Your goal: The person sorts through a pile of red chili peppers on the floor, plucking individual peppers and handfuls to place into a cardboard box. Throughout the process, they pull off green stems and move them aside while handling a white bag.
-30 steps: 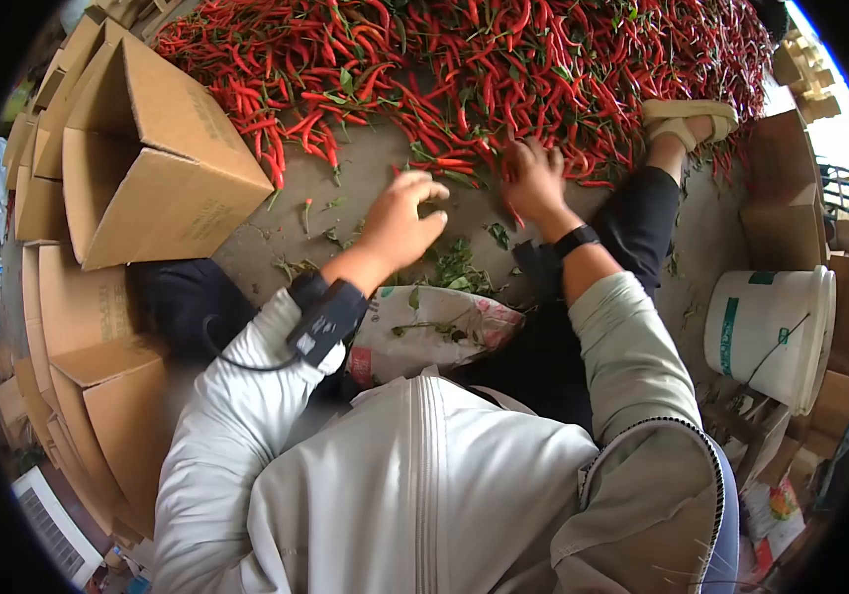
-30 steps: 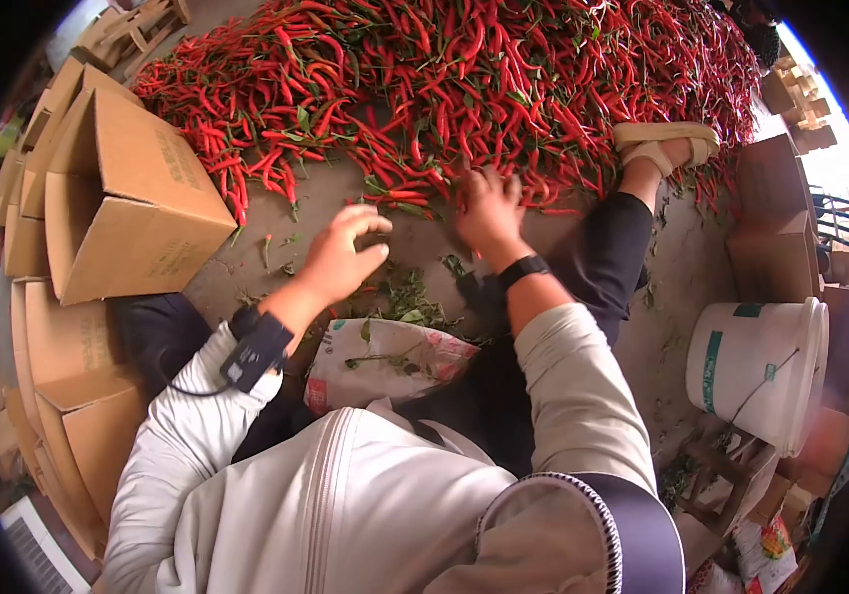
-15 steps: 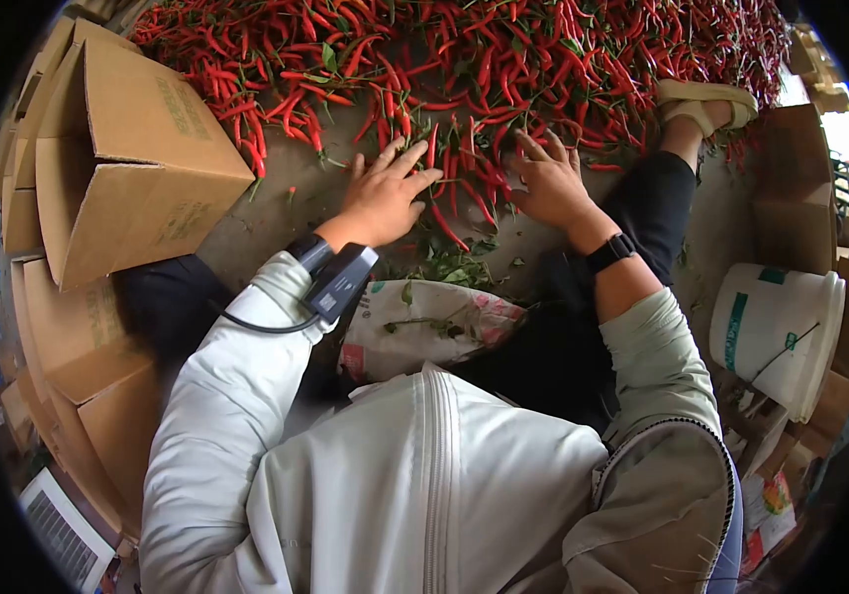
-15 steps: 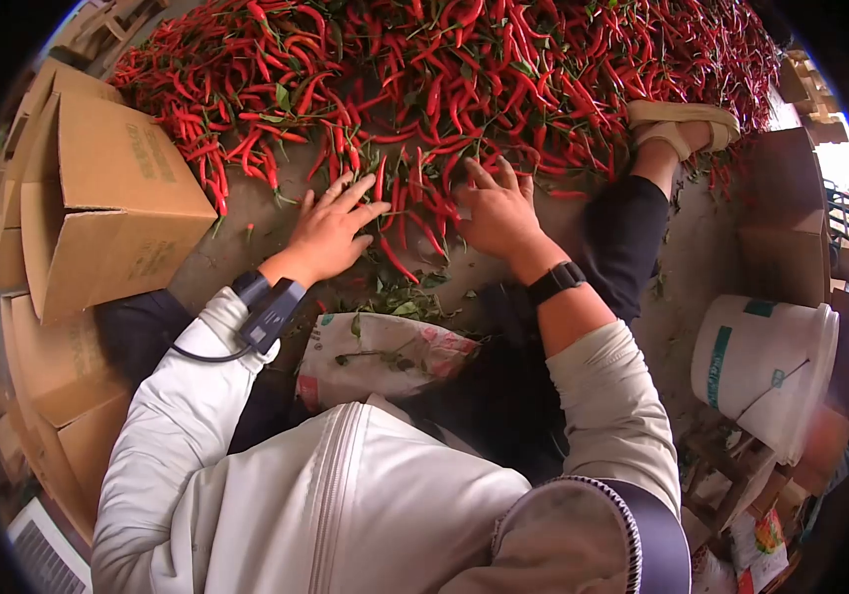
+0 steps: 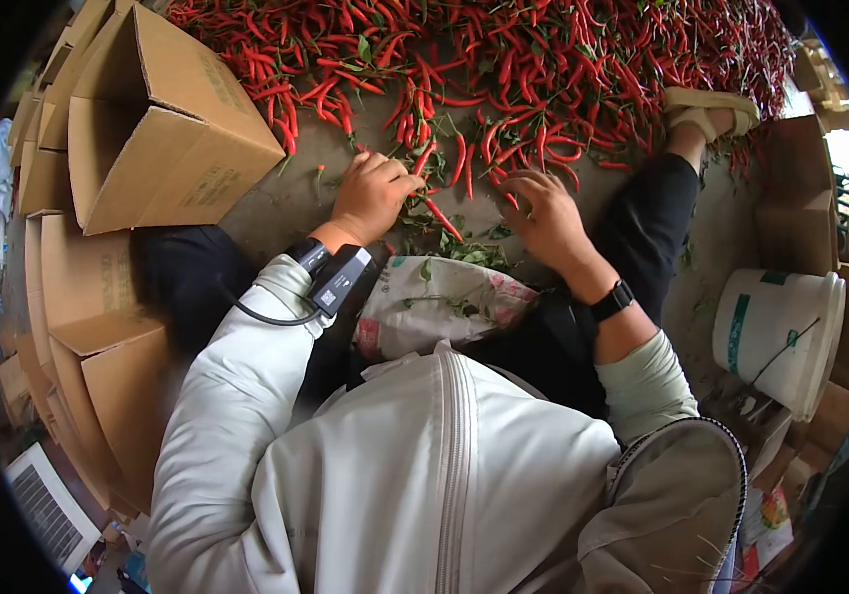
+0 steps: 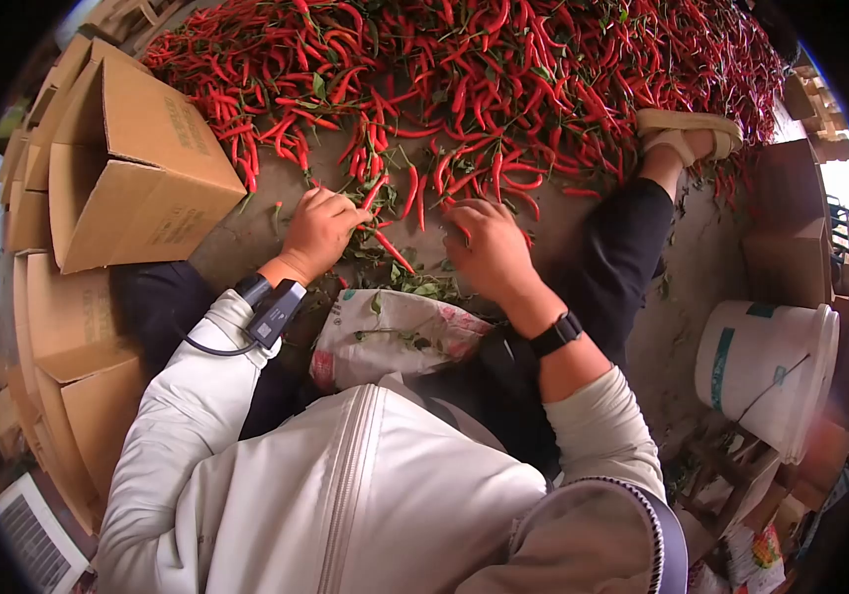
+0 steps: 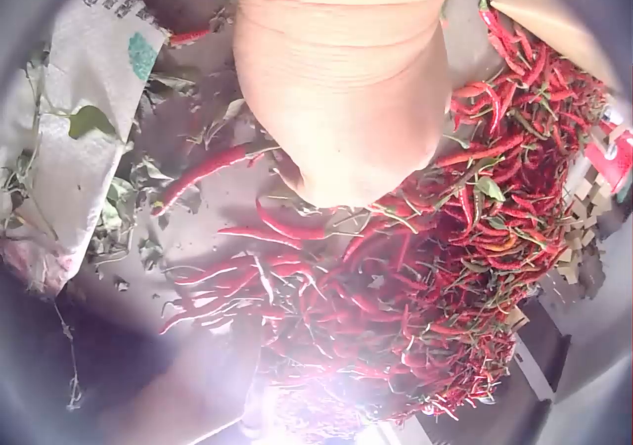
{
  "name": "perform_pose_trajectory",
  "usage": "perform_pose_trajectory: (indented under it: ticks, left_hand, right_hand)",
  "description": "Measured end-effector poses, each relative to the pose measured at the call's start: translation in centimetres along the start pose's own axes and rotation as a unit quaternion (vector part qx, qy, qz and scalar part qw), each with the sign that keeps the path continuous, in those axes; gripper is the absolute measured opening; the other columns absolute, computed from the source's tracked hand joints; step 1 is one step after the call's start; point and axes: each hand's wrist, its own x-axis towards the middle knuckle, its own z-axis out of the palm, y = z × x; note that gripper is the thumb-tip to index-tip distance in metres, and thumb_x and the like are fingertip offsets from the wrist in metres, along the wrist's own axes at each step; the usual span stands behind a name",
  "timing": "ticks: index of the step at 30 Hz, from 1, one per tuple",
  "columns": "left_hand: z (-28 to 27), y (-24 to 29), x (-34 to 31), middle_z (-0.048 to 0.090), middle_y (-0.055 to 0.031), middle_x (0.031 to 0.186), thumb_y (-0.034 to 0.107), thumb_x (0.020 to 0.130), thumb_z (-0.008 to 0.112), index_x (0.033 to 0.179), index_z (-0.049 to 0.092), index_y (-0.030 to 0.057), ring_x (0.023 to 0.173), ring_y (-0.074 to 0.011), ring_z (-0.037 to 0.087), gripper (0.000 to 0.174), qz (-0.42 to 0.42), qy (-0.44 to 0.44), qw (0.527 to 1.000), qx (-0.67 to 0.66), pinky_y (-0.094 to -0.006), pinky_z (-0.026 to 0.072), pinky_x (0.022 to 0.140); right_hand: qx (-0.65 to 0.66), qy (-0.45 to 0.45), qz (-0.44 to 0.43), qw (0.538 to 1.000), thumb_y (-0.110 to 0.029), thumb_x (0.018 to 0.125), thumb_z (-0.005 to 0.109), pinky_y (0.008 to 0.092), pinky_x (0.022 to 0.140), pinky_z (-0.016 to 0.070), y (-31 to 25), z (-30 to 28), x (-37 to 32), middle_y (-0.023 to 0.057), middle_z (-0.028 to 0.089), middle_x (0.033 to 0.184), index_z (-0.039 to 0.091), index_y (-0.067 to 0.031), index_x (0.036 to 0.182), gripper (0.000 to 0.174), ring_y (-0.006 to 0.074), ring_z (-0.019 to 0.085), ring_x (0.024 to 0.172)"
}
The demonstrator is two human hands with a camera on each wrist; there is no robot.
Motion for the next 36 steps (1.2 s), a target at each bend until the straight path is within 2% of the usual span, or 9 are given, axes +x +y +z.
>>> perform_pose_trajectory:
  ticks: [5,8,16,18,23,27,29,33,36]
  left_hand:
    - [-1.6,1.0,0.5,0.056,0.0000,0.075,0.008,0.070,0.062,0.094,0.061,0.0143,0.073,-0.0205,0.054,0.025,-0.036,0.063,0.997,-0.033,-0.0316,0.0421,0.070]
    - [-2.0,0.9,-0.3,0.059,-0.0042,0.078,-0.002,0.072,0.060,0.095,0.059,0.0037,0.066,-0.0143,0.056,0.024,-0.189,0.089,0.958,-0.199,-0.0259,0.0457,0.060]
    - [-2.4,2.4,-1.9,0.061,-0.0041,0.077,0.003,0.074,0.062,0.087,0.061,0.0026,0.069,-0.0125,0.057,0.013,-0.286,0.123,0.901,-0.303,-0.0254,0.0448,0.063]
    - [-2.8,2.7,-1.7,0.059,-0.0002,0.074,0.002,0.074,0.060,0.084,0.061,0.0014,0.065,-0.0060,0.053,0.010,-0.375,0.159,0.791,-0.456,-0.0216,0.0427,0.060]
    - [-4.8,2.7,-2.4,0.056,0.0014,0.070,-0.003,0.072,0.054,0.083,0.060,0.0011,0.062,-0.0045,0.049,0.013,-0.387,0.204,0.754,-0.490,-0.0190,0.0401,0.058]
    - [-6.6,3.6,-3.4,0.054,-0.0024,0.068,-0.001,0.072,0.053,0.081,0.056,0.0022,0.058,-0.0106,0.049,0.010,-0.439,0.223,0.632,-0.598,-0.0224,0.0395,0.058]
    - [-7.0,3.5,-4.3,0.053,-0.0029,0.069,0.000,0.073,0.051,0.081,0.055,0.0043,0.058,-0.0128,0.049,0.010,-0.452,0.231,0.516,-0.690,-0.0264,0.0415,0.060]
    - [-8.0,3.3,-5.9,0.052,-0.0032,0.070,0.003,0.069,0.051,0.080,0.053,0.0058,0.061,-0.0141,0.049,0.012,-0.443,0.236,0.396,-0.769,-0.0293,0.0417,0.062]
    - [-8.5,2.8,-7.6,0.052,-0.0033,0.071,0.004,0.067,0.051,0.080,0.054,0.0062,0.061,-0.0145,0.049,0.013,-0.426,0.198,0.377,-0.798,-0.0302,0.0414,0.062]
  right_hand:
    - [0.063,-0.007,-0.022,0.998,-0.013,0.068,0.061,0.0369,0.083,0.0419,-2.8,2.8,-1.0,0.0118,0.057,0.098,0.059,-0.0045,0.094,0.027,0.0301,0.052,0.092]
    - [0.004,-0.050,-0.026,0.998,-0.020,0.069,0.063,0.0370,0.080,0.0432,-3.1,4.8,-0.4,0.0115,0.055,0.089,0.057,-0.0052,0.094,0.029,0.0299,0.053,0.089]
    - [-0.072,-0.073,-0.002,0.995,-0.021,0.070,0.061,0.0387,0.072,0.0464,-0.7,8.3,0.7,0.0104,0.055,0.086,0.057,-0.0057,0.086,0.022,0.0299,0.055,0.085]
    - [-0.057,-0.057,-0.008,0.997,-0.020,0.070,0.060,0.0391,0.070,0.0467,-0.5,8.1,0.9,0.0105,0.055,0.085,0.057,-0.0055,0.084,0.020,0.0297,0.055,0.085]
    - [-0.067,0.021,-0.072,0.995,-0.015,0.069,0.058,0.0381,0.070,0.0470,-1.6,6.2,1.5,0.0086,0.054,0.083,0.058,-0.0063,0.082,0.015,0.0282,0.055,0.082]
    - [-0.069,0.003,-0.111,0.991,-0.012,0.068,0.057,0.0365,0.070,0.0470,-1.0,9.5,1.6,0.0076,0.054,0.084,0.058,-0.0070,0.082,0.014,0.0263,0.056,0.083]
    - [-0.084,-0.008,-0.101,0.991,-0.011,0.069,0.056,0.0354,0.071,0.0470,-0.2,10.5,1.5,0.0071,0.055,0.086,0.058,-0.0071,0.081,0.013,0.0254,0.056,0.084]
    - [-0.022,-0.023,-0.083,0.996,-0.014,0.066,0.058,0.0349,0.072,0.0466,-0.5,7.7,1.6,0.0110,0.056,0.082,0.058,-0.0045,0.082,0.019,0.0282,0.055,0.082]
    - [0.085,-0.047,0.006,0.995,-0.016,0.066,0.059,0.0345,0.072,0.0459,-1.2,5.4,1.7,0.0141,0.058,0.081,0.057,-0.0027,0.086,0.024,0.0310,0.057,0.079]
